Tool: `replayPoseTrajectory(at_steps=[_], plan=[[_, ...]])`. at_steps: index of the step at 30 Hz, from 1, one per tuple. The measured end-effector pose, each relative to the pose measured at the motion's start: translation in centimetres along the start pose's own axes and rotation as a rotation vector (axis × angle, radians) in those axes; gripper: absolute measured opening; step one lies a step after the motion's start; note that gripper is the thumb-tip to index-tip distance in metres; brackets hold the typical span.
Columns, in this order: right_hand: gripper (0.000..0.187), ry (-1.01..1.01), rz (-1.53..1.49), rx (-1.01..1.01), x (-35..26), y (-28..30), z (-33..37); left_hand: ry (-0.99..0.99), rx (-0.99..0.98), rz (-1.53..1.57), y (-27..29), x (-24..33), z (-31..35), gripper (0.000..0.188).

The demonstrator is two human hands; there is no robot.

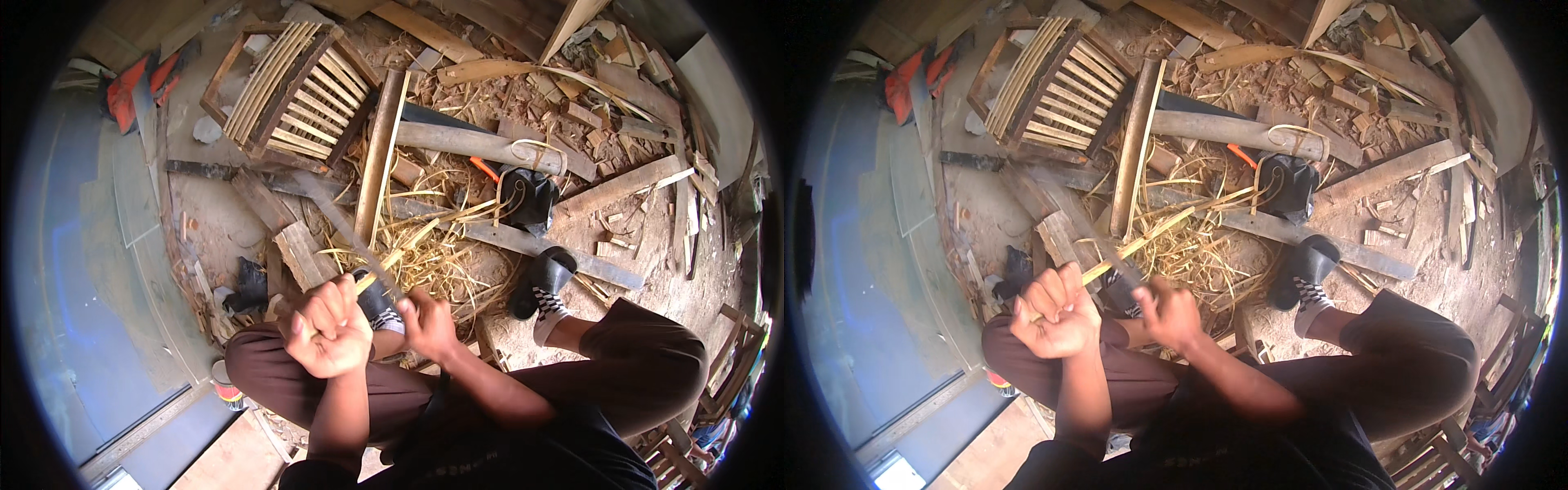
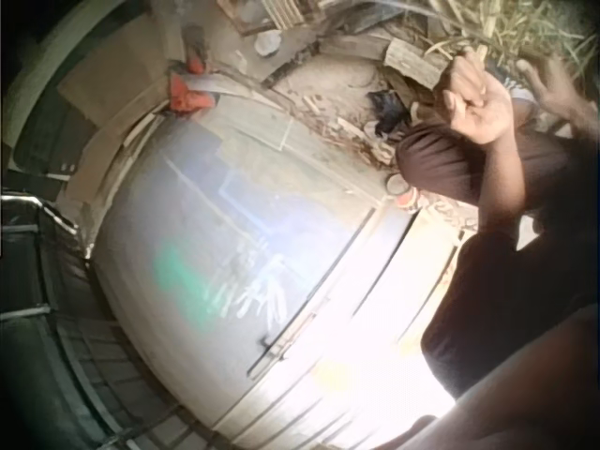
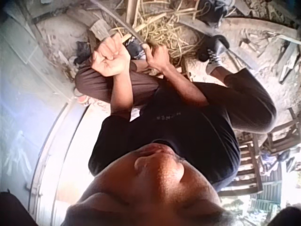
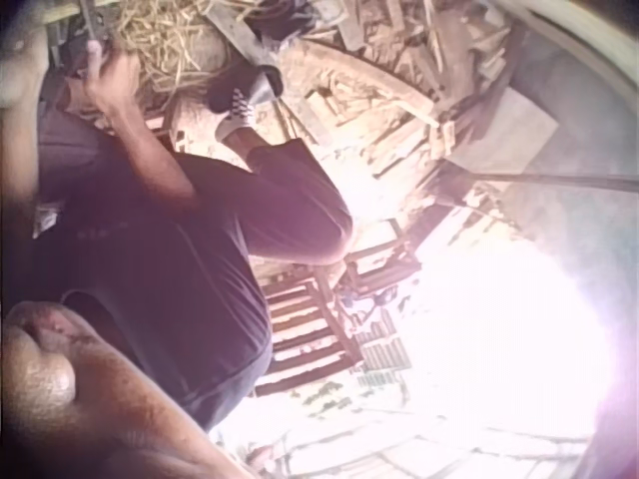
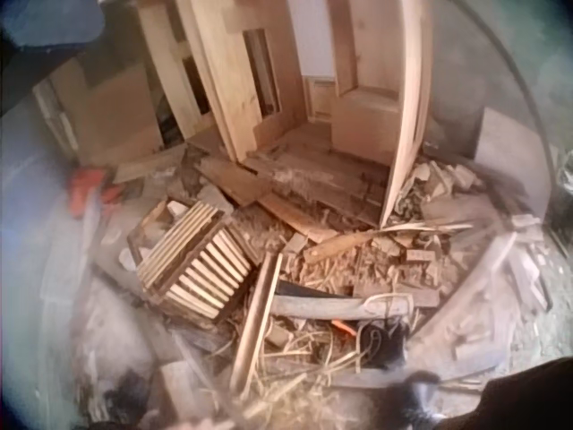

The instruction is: The person sits on the floor and uses a knife to shave thin strips from a piece of bamboo. They hold the bamboo with one hand and carefully shave the surface with the other, producing thin shavings that accumulate on the floor.

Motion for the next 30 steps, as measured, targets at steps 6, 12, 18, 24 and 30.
replayPoseTrajectory(at_steps=[6, 12, 18, 24, 30], plan=[[0.046, -0.12, 0.157, 0.094, 5.8, 0.8, -2.1, -0.038, -0.025, -0.054, -0.6, -0.1, 0.9, 0.047], [0.041, 0.298, 0.052, 0.12, -1.2, 1.1, -0.1, -0.051, -0.046, -0.075, -1.6, -0.6, 0.2, 0.046], [0.049, -0.207, 0.188, 0.101, 7.7, 1.7, -2.7, -0.041, -0.012, -0.066, -2.2, -0.9, -0.4, 0.045], [0.045, 0.328, 0.041, 0.143, 0.5, 1.5, -1.2, -0.029, -0.125, -0.141, -2.5, -1.2, -0.2, 0.044], [0.052, -0.245, 0.158, 0.149, 11.5, 2.1, -3.0, -0.009, -0.176, -0.151, -3.4, -1.6, -0.2, 0.045]])
Point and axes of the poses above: each hand's wrist, its own z-axis away from the middle knuckle, its own y-axis out of the back of the hand, x = y × z, the point moved 6 cm from there along -z, towards the middle knuckle, and after that the axes turned 7 degrees about -x, right-handed, at the moved point
